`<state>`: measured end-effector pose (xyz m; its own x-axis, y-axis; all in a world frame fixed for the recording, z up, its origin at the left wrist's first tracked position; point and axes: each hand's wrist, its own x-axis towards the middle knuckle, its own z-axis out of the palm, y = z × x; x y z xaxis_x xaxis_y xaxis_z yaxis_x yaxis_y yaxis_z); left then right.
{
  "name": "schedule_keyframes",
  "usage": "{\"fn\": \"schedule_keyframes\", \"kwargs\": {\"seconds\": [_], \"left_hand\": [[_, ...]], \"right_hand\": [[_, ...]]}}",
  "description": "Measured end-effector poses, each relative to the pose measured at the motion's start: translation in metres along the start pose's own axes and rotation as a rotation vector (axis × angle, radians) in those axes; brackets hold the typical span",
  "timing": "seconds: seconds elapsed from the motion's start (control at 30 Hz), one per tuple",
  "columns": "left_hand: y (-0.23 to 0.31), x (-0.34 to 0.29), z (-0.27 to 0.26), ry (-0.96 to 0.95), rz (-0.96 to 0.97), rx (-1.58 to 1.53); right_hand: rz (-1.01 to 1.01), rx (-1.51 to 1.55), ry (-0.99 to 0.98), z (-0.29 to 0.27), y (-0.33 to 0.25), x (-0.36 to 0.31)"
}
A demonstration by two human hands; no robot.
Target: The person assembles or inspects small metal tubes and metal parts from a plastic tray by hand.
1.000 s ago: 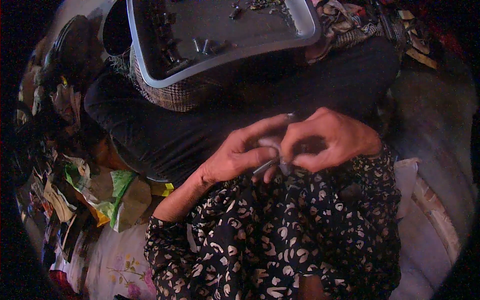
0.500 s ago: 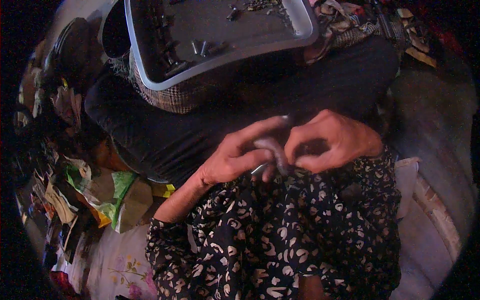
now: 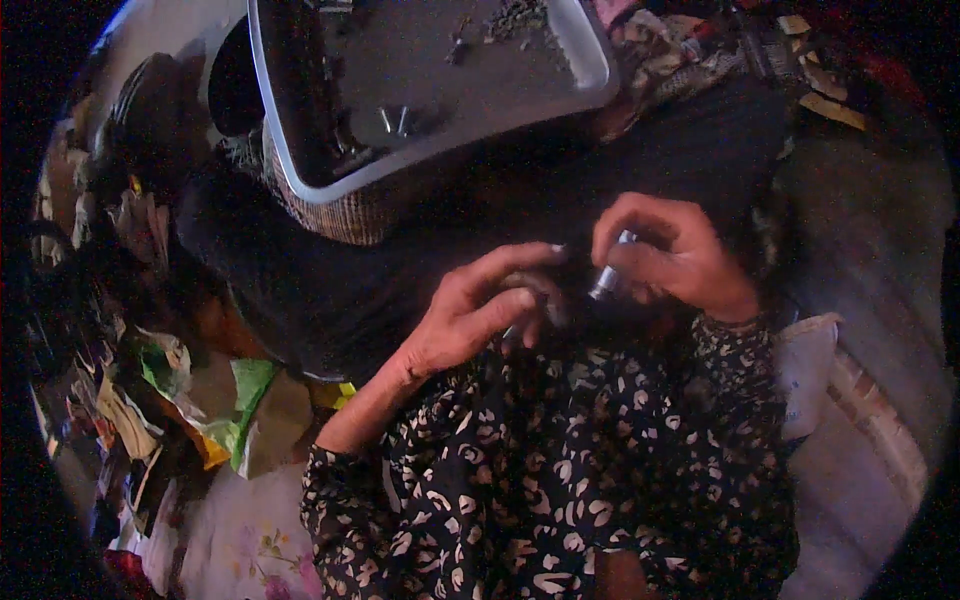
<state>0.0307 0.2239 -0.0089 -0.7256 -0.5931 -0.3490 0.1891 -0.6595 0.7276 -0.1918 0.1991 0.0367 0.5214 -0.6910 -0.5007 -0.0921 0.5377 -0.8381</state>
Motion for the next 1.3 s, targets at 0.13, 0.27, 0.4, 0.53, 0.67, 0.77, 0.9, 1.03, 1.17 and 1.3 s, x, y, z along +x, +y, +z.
{"fn": "schedule_keyframes", "kwargs": {"seconds": [0.13, 0.27, 0.4, 0.53, 0.67, 0.77, 0.9, 1.03, 1.17, 1.3], "left_hand": [[0.006, 0.015, 0.009, 0.253, -0.088, 0.123], [0.033, 0.03, 0.019, 0.352, -0.11, 0.193], [0.045, 0.038, 0.025, 0.387, -0.101, 0.24], [0.045, 0.045, 0.015, 0.37, -0.037, 0.25], [0.053, 0.046, 0.016, 0.326, -0.128, 0.242], [0.053, 0.043, 0.015, 0.323, -0.125, 0.244], [0.054, 0.047, 0.012, 0.318, -0.118, 0.239], [0.052, 0.048, 0.009, 0.316, -0.089, 0.234], [0.051, 0.05, 0.004, 0.316, -0.066, 0.245], [0.058, 0.058, 0.006, 0.3, -0.045, 0.26]], "right_hand": [[0.001, 0.063, 0.229, 0.008, 0.007, 0.012], [-0.116, 0.051, 0.333, 0.011, 0.011, 0.019], [-0.213, 0.016, 0.42, 0.014, 0.01, 0.023], [-0.259, 0.025, 0.473, 0.015, 0.006, 0.024], [-0.282, -0.063, 0.54, 0.015, 0.009, 0.023], [-0.33, -0.092, 0.555, 0.016, 0.014, 0.026], [-0.344, -0.072, 0.565, 0.015, 0.013, 0.029], [-0.358, -0.056, 0.562, 0.016, 0.014, 0.032], [-0.331, -0.065, 0.548, 0.017, 0.008, 0.034], [-0.332, -0.053, 0.561, 0.014, -0.001, 0.032]]}}
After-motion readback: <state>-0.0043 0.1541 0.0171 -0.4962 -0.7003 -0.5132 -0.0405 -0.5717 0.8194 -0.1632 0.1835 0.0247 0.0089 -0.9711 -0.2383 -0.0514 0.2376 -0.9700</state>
